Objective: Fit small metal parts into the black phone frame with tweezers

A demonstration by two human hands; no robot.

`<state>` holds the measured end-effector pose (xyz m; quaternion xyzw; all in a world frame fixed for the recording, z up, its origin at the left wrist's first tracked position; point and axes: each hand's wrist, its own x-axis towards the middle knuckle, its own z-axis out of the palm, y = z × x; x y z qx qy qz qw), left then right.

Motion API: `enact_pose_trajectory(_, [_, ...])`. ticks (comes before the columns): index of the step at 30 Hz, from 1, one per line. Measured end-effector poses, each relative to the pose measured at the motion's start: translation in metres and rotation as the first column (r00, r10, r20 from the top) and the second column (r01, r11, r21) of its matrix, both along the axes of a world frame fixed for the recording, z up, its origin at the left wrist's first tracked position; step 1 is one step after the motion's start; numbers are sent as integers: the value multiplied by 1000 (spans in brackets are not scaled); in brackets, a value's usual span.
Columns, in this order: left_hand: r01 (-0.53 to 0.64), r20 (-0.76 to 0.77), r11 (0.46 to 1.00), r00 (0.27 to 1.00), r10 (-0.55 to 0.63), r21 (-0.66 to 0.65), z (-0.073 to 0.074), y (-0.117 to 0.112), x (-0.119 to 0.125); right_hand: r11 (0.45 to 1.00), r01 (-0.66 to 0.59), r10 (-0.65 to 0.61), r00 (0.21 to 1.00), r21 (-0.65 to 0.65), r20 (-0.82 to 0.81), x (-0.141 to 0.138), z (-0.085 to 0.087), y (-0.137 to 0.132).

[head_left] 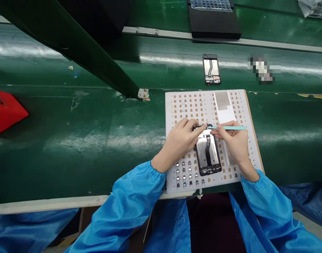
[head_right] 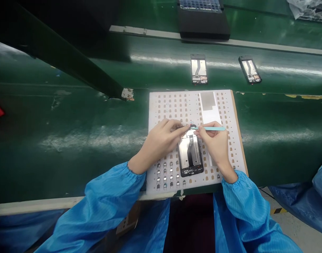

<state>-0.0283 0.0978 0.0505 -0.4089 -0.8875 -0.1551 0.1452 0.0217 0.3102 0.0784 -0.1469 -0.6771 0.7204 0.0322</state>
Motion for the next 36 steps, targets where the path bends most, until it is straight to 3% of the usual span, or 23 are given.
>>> enact_pose_trajectory(5, [-49, 172, 992, 985, 28, 120, 3, 0, 0, 1000, 1, -1, 999, -2, -33, 3, 5, 5])
enact_pose_trajectory(11, [-131, 328, 975, 942, 67, 177, 11, 7, 2, 999, 44, -45, 997, -4, -65, 7, 11, 21])
enact_pose_trajectory(15, [-254, 450, 917, 888, 95, 308, 13, 9, -2, 995, 85, -79, 993, 54, -91, 12, 14, 40])
enact_pose_trajectory(18, [-340, 346, 881, 911, 223, 328, 11, 6, -11, 989, 98, -87, 991, 109, -104, 17, 15, 59])
enact_pose_trajectory(22, [-388, 139, 894, 921, 365, 224, 3, 1, -27, 984, 57, -41, 995, 170, -94, 22, 8, 85])
enact_pose_trajectory(28, [-451, 100, 868, 893, 439, 207, -5, 1, -38, 980, -81, 94, 994, 184, -63, 11, 0, 98])
enact_pose_trajectory(32, [-379, 108, 902, 925, 364, 208, 4, 11, -29, 976, -120, 132, 990, 179, -53, 3, -2, 99])
enact_pose_trajectory(36, [-97, 156, 981, 985, 70, 169, 16, 33, -5, 974, -125, 140, 988, 191, -67, 3, -4, 100])
